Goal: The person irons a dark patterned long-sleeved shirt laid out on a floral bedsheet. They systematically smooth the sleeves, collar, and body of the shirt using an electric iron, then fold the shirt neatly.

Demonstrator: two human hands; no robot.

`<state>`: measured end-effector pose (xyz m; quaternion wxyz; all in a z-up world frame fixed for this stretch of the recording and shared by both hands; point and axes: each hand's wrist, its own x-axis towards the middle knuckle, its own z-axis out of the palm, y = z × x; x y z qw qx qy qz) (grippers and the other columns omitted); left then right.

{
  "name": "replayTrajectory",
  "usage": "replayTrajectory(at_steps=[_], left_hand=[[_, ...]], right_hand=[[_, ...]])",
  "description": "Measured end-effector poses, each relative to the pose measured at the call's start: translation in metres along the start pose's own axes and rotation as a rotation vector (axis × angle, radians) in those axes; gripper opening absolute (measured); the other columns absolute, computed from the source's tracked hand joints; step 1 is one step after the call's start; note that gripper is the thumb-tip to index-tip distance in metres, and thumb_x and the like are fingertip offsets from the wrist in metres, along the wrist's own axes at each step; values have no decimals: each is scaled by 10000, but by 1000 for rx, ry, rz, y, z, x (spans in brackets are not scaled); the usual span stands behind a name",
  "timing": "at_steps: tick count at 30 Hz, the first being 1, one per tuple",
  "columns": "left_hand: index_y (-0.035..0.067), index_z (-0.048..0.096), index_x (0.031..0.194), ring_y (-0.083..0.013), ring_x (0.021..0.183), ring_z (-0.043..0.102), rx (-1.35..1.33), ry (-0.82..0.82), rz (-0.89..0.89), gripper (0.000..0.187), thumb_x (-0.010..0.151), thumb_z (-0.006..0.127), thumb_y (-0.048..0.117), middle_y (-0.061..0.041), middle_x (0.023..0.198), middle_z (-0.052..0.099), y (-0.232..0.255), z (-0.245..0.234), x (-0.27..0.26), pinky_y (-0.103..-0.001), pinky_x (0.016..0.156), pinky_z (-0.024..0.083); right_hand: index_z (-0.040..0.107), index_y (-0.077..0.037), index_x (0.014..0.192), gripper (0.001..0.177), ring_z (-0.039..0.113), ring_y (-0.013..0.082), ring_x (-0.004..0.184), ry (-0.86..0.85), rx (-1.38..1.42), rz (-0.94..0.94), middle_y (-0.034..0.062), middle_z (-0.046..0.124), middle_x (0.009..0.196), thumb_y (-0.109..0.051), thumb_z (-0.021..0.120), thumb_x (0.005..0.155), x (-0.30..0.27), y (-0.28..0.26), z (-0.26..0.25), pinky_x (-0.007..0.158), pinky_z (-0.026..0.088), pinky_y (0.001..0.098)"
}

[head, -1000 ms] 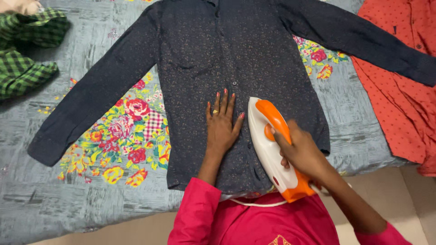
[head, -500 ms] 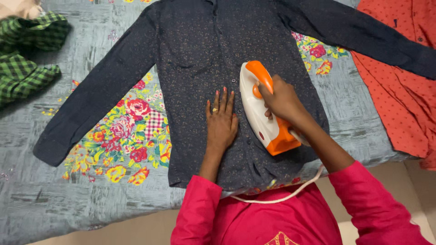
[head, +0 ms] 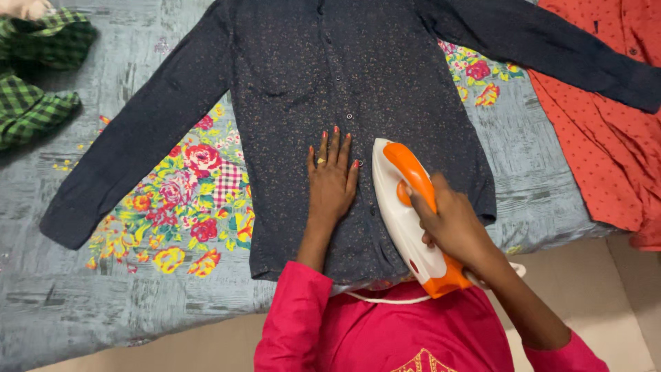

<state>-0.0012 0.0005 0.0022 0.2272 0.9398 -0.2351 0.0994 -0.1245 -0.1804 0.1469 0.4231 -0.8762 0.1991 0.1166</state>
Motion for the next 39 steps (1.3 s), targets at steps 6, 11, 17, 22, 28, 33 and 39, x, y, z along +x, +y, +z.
replayTrajectory(at_steps=[6,11,17,22,28,33,39], left_hand=[[95,435,1546,-355,1542,277,-7,13,4,607,1014,546,366,-147,1662,324,2,-3,0,-603,1227,185],[85,438,1550,-361,1531,288,-19,48,22,645,990,573,376,-152,1654,331,1,-4,0,-604,1225,186],[103,439,1548,-344,1529,292,-17,31,10,651,978,585,380,-145,1654,336,-1,-3,-1,-587,1233,176],[111,439,1554,-331,1541,285,-25,48,20,642,993,585,387,-133,1660,334,-4,0,-3,-570,1243,169],[93,430,1558,-338,1546,270,-25,41,32,655,989,581,379,-135,1665,327,-5,2,-2,-576,1242,163],[92,419,1560,-342,1547,270,-27,36,26,656,994,574,385,-132,1671,313,-5,2,-3,-570,1244,168],[79,411,1557,-351,1534,267,-23,21,16,666,989,569,387,-142,1664,309,-1,-2,0,-578,1229,164]], right_hand=[[504,15,1023,436,710,270,468,13,-37,-55,173,672,625,-417,549,992,32,-9,4,435,564,406],[541,57,1012,489,712,286,503,89,-75,-150,204,683,676,-429,580,994,84,-22,2,459,566,425],[559,38,1087,456,718,297,524,107,-139,-159,243,702,696,-409,581,999,103,-37,-14,510,578,428],[552,23,1091,464,709,303,510,89,-157,-118,227,691,661,-429,568,990,75,-23,-26,503,571,443],[559,20,1054,501,696,301,498,124,-173,12,208,676,623,-477,568,990,38,16,-53,511,554,437],[586,15,1039,472,688,285,485,177,-144,6,184,674,624,-454,584,980,50,35,-70,490,551,430],[594,11,1078,434,689,281,508,222,-137,-59,180,686,652,-415,592,996,110,30,-84,499,542,418]])
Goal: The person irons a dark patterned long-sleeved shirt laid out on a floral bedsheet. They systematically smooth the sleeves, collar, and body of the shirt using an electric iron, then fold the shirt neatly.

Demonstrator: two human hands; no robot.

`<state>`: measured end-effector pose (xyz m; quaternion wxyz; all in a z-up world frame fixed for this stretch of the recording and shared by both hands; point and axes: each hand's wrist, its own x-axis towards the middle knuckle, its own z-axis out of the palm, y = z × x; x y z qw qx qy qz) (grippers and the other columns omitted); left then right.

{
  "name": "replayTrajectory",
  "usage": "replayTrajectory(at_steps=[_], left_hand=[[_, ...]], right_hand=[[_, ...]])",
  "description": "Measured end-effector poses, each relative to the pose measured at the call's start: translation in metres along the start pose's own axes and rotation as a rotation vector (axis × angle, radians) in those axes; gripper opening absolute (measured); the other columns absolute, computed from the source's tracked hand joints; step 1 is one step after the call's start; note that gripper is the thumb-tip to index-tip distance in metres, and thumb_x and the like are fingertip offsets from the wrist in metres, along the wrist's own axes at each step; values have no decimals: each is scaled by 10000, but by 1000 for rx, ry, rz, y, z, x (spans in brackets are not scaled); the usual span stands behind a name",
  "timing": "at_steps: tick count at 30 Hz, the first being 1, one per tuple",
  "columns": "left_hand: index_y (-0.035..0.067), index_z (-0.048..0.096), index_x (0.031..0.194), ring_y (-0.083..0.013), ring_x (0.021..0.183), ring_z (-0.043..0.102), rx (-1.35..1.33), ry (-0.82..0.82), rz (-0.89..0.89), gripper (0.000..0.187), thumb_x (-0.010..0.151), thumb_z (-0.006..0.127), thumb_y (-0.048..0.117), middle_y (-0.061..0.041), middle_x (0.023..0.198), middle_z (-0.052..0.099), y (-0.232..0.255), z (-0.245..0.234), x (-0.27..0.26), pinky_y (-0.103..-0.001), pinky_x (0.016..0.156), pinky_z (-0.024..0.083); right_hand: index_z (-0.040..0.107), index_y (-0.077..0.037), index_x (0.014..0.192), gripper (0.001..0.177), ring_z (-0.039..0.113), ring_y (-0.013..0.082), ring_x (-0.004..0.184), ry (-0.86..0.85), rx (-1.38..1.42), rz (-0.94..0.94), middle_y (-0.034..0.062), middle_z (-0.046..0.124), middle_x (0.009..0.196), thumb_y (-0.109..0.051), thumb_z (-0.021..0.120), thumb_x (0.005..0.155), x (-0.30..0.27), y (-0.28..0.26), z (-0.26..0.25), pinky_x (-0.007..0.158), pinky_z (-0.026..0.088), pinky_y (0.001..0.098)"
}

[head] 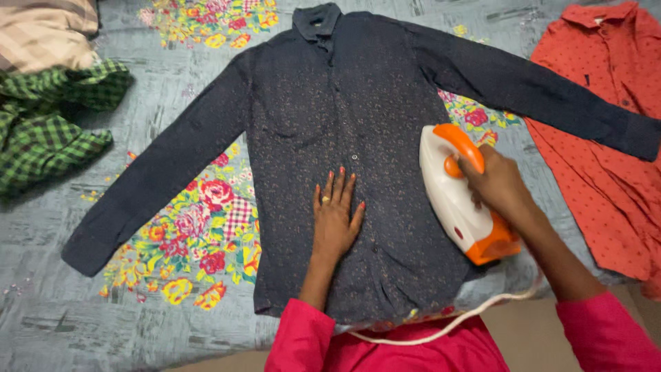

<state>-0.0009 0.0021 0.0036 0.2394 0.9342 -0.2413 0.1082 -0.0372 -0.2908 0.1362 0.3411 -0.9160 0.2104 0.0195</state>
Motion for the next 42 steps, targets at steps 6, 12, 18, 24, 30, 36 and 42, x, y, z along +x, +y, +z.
replayTrajectory(at_steps=[6,12,18,24,30,36,42], left_hand=[[70,413,1557,-352,1548,263,-5,15,11,654,996,563,371,-143,1671,310,2,-3,0,-571,1239,168],[68,428,1539,-356,1536,264,-25,-6,-17,656,973,587,358,-145,1661,314,6,-11,4,-574,1226,168],[79,453,1518,-339,1530,269,-81,-32,-49,664,936,618,354,-134,1653,323,8,-18,10,-564,1224,149],[93,484,1495,-337,1529,287,-111,7,-51,643,933,639,367,-125,1649,344,5,-15,8,-560,1227,161],[105,495,1504,-336,1529,301,-128,56,-14,639,943,639,374,-125,1647,359,-1,-5,2,-563,1231,166],[113,500,1504,-327,1536,307,-111,78,14,607,970,621,374,-114,1652,368,-8,4,-1,-555,1242,179],[101,476,1532,-327,1541,296,-73,79,50,622,984,604,365,-121,1660,357,-13,10,-5,-556,1244,183]], right_hand=[[600,21,1086,422,694,262,554,70,58,-84,168,695,719,-394,596,1008,89,0,9,524,546,414],[637,46,996,441,716,266,594,44,38,-116,174,708,735,-393,594,1020,176,-12,14,575,568,402],[635,56,971,447,713,267,580,27,37,-113,169,705,708,-384,583,1024,221,-32,22,583,573,413],[648,51,962,454,695,275,561,-2,73,-95,181,696,700,-394,590,1035,238,-35,29,553,560,438],[662,81,960,501,698,264,568,-3,110,-59,166,695,714,-404,577,1052,237,-30,33,544,574,425],[653,49,1016,461,700,261,570,-22,62,-58,167,702,704,-402,565,1046,181,-25,30,581,572,418],[658,17,983,426,676,263,574,-2,1,-231,156,679,673,-398,573,1025,98,14,28,570,527,442]])
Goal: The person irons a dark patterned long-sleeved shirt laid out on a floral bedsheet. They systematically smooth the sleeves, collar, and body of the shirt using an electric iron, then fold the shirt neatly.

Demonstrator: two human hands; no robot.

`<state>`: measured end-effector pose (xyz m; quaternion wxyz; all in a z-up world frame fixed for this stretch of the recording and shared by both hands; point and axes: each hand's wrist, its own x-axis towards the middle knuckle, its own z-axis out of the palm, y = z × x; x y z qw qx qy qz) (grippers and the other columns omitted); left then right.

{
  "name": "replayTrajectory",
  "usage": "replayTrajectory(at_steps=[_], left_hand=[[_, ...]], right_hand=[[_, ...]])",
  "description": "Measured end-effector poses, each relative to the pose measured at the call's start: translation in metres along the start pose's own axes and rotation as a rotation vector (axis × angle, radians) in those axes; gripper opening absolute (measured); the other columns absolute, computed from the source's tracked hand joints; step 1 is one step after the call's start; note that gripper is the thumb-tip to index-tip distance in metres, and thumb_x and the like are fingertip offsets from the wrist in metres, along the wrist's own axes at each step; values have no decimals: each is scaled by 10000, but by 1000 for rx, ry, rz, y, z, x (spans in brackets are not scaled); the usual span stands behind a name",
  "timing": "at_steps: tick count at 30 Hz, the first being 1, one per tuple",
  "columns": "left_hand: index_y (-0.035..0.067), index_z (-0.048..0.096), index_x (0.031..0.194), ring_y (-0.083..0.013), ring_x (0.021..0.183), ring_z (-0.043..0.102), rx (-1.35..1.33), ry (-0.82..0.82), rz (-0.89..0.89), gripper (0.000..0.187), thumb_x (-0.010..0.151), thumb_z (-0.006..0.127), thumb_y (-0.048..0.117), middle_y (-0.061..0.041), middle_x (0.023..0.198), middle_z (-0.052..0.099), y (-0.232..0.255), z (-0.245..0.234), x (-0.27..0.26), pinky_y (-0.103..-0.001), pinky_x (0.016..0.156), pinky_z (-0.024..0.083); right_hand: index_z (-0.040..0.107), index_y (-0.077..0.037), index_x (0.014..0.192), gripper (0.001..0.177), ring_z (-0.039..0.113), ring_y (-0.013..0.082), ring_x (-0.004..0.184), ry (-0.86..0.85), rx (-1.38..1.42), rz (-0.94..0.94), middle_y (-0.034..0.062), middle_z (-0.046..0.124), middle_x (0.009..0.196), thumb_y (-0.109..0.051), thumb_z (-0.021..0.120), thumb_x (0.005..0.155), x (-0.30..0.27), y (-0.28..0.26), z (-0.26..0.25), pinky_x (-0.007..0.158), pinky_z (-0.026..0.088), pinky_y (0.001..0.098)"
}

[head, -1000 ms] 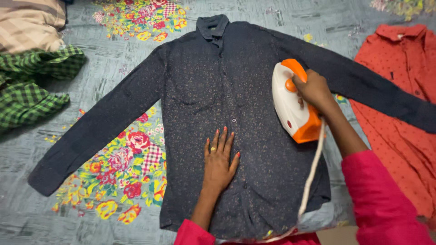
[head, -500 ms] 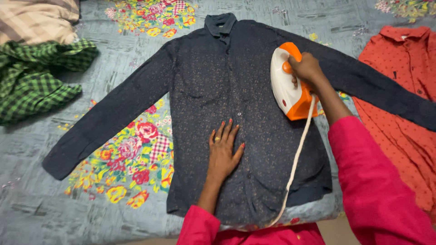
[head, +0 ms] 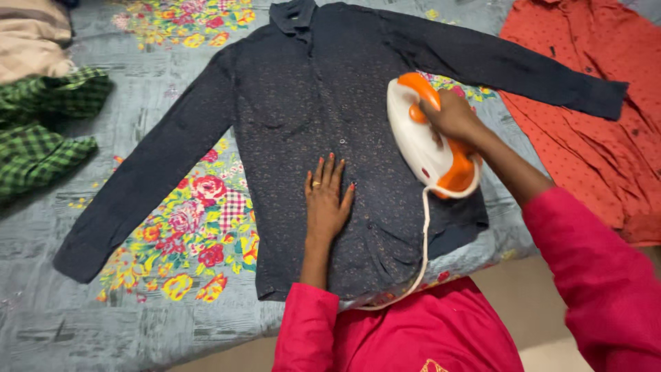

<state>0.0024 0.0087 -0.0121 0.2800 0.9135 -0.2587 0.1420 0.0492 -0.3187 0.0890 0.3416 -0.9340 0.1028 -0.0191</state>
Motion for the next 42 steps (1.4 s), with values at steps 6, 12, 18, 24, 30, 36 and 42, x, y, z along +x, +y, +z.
replayTrajectory(at_steps=[6,12,18,24,30,36,42], left_hand=[[108,531,1459,-331,1478,384,31,22,-10,582,948,628,371,-115,1585,448,3,-8,8,-545,1200,258],[171,645,1299,-295,1390,519,69,-326,-262,419,1004,582,461,-86,1444,585,-11,-16,69,-506,1141,410],[52,456,1481,-420,1467,302,137,32,-134,821,870,669,557,-206,1589,347,-19,47,123,-652,1142,230],[125,384,1578,-373,1559,195,106,93,-107,800,932,613,537,-135,1691,240,-20,74,128,-633,1237,87],[122,425,1553,-359,1542,220,112,35,-123,744,935,595,499,-129,1675,264,-14,56,127,-602,1233,98],[102,430,1548,-379,1537,226,90,7,-128,741,941,599,490,-153,1668,275,-8,47,129,-618,1230,100],[92,422,1553,-384,1548,219,60,24,-132,740,944,610,469,-158,1673,269,-7,46,129,-621,1239,94]], right_hand=[[620,-23,1085,450,674,286,537,-102,-21,196,185,680,656,-458,543,998,-110,-27,-11,547,529,436],[616,-21,1055,431,670,249,486,-126,-2,258,152,670,619,-439,549,979,-137,-44,-20,513,533,413],[621,-22,1033,429,648,230,468,-133,13,185,129,656,613,-441,544,978,-99,-39,-20,490,524,407],[609,-21,1039,426,602,211,412,-152,148,155,104,598,575,-440,565,973,-46,-48,-15,411,488,381],[616,-14,1004,388,605,210,416,-141,165,111,100,606,568,-398,558,997,25,-43,0,412,487,382],[610,9,987,366,638,235,438,-112,180,75,123,635,590,-355,573,1001,93,-43,15,415,511,397],[611,38,964,406,643,228,461,-104,162,43,129,638,611,-362,578,1021,142,-56,24,423,514,410]])
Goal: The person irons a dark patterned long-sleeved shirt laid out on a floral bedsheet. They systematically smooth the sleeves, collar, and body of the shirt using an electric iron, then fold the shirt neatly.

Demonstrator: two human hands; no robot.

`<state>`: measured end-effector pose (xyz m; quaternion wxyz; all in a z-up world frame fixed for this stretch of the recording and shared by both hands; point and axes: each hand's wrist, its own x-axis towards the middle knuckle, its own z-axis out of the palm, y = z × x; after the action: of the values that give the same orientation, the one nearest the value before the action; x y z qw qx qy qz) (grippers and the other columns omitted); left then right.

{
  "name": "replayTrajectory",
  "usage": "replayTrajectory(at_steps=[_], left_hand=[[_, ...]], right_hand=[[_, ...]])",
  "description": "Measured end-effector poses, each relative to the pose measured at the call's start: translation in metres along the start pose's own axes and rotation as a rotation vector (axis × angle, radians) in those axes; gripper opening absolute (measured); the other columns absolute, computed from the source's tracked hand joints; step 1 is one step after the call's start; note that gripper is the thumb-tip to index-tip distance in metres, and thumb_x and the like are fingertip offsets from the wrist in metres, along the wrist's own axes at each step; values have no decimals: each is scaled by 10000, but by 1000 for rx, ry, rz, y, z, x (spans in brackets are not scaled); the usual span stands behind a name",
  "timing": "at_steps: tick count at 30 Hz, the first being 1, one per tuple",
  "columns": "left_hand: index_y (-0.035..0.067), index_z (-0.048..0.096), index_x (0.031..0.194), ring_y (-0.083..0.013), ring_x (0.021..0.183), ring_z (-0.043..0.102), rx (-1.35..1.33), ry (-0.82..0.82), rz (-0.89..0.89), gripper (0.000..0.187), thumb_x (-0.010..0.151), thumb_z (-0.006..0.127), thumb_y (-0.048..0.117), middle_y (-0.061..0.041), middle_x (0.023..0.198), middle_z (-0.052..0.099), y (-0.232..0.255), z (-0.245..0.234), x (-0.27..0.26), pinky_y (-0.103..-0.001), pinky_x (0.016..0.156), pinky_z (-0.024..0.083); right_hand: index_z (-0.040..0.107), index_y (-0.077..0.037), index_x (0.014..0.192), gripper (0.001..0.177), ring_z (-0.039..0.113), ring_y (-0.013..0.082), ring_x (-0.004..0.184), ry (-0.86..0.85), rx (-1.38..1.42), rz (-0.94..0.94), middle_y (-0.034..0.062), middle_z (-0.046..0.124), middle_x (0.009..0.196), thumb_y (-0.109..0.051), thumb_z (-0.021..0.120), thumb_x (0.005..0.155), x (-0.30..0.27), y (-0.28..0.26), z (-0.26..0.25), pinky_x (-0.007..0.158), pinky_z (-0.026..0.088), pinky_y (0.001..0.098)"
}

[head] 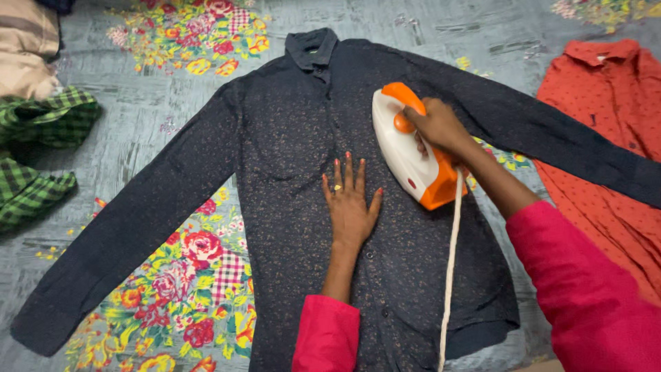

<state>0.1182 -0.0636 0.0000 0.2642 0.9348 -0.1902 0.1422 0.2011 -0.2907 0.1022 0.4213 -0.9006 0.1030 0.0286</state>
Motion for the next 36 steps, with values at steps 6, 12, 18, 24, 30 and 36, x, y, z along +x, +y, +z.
replayTrajectory(at_steps=[6,12,18,24,30,36], left_hand=[[81,419,1554,-391,1550,211,-38,-6,-23,752,929,623,445,-162,1678,266,3,-6,1,-616,1240,87],[69,421,1561,-394,1559,202,-96,-8,-34,752,933,630,427,-164,1688,259,6,-17,3,-616,1246,87],[73,432,1550,-404,1559,193,-103,-18,-50,750,919,640,420,-172,1686,256,7,-14,5,-628,1238,80],[79,435,1553,-405,1558,200,-102,-39,-42,754,917,637,430,-174,1690,259,6,-14,5,-634,1231,89],[81,454,1537,-410,1541,220,-73,-1,-15,735,923,633,445,-175,1675,276,1,-3,1,-641,1226,94],[96,455,1541,-401,1539,221,-45,26,29,717,936,619,445,-167,1678,269,-11,12,0,-633,1235,98]], right_hand=[[623,63,942,458,677,243,506,79,-37,0,157,665,654,-386,588,1029,66,-8,9,462,542,412],[669,44,819,503,675,256,531,125,-110,-75,162,662,615,-403,594,1038,153,2,11,524,528,417],[617,34,815,460,657,256,532,92,54,22,139,643,653,-372,589,1031,177,-12,13,472,539,445],[666,59,874,549,680,276,602,167,-145,18,183,689,710,-471,622,1012,200,-1,21,617,560,459],[725,70,901,625,749,347,707,95,-212,55,215,730,745,-526,572,1010,193,27,26,750,591,450],[763,-12,945,580,747,345,807,69,-292,-60,202,749,798,-561,580,979,131,61,34,804,566,476]])
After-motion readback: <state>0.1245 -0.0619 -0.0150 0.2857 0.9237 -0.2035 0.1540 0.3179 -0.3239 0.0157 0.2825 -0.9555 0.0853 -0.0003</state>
